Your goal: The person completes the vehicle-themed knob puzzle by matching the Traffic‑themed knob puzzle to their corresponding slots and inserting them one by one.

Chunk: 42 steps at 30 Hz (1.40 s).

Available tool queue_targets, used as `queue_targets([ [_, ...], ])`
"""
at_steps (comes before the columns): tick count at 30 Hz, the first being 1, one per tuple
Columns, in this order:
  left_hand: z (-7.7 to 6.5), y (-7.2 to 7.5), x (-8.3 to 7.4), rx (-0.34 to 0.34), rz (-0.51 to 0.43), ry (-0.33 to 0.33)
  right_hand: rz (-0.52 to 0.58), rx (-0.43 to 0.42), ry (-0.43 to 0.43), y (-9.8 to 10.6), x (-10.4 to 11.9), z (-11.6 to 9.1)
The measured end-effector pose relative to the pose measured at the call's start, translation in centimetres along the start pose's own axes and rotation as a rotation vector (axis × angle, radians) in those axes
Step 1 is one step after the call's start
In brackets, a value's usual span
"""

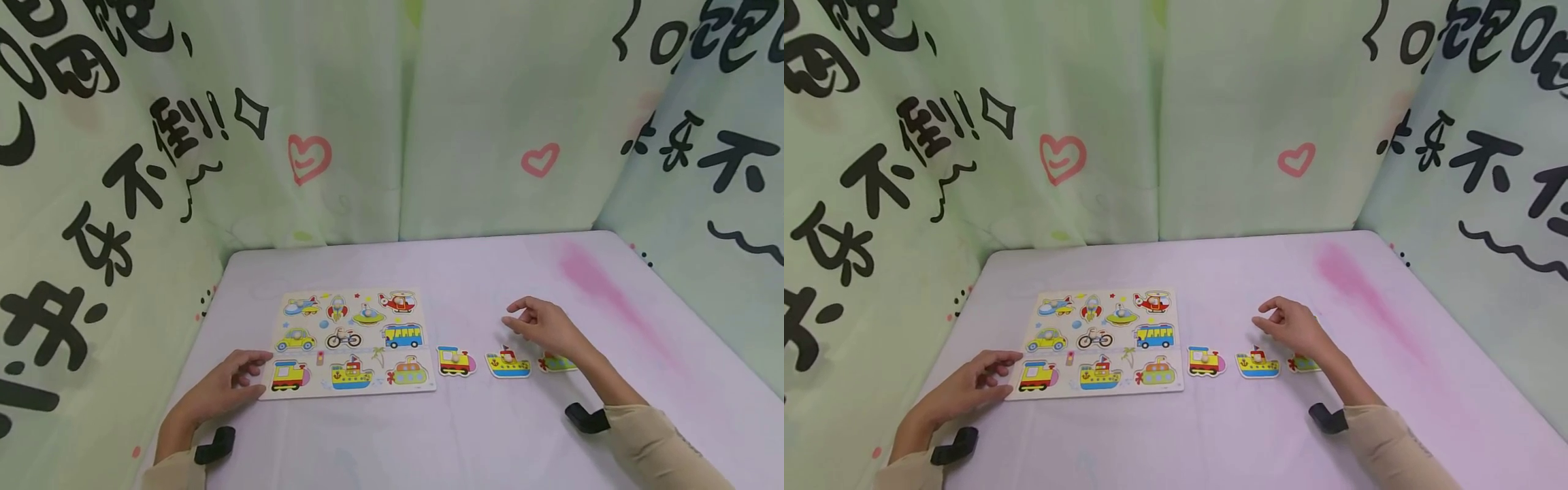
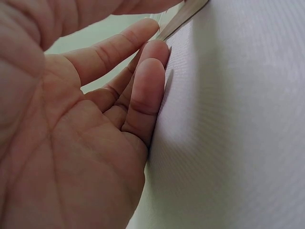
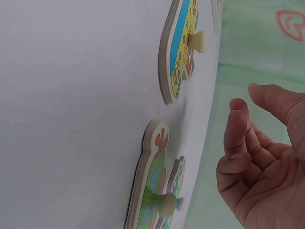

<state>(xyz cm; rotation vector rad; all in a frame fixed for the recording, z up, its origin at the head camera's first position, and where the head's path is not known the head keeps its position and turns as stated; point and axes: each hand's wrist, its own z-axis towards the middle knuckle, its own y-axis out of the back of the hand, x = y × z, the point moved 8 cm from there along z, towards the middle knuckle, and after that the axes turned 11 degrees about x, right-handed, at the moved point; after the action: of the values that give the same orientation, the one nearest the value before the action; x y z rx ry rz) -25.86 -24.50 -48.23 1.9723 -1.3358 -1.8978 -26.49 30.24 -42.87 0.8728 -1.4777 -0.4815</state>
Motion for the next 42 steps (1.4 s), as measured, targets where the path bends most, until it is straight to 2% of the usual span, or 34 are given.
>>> queue_targets([
  [6,-1.2,0.1,1.2,-0.004,0.009,0.109,0.014,0.023,0.004,-0.2,-0.3,0.7],
  [11,-1.1,0.0,1.2,0.0,0.015,0.097,0.018,0.007,-0.042,0.3,-1.1,0.2],
  [22,-0.5,0.0,0.7,0.009,0.013,0.086,-0.034,-0.048,-0.089,2.3,-3.3,-1.1],
  [34,0.2,-0.2,0.6,0.018,-0.01,0.055,0.0,-0.011,-0.185,2.1,-6.5,-1.3],
  [42,0.3,-0.2,0.1,0.024,0.006,0.062,0.054,0.035,-0.19,2.1,-7.0,-1.4],
])
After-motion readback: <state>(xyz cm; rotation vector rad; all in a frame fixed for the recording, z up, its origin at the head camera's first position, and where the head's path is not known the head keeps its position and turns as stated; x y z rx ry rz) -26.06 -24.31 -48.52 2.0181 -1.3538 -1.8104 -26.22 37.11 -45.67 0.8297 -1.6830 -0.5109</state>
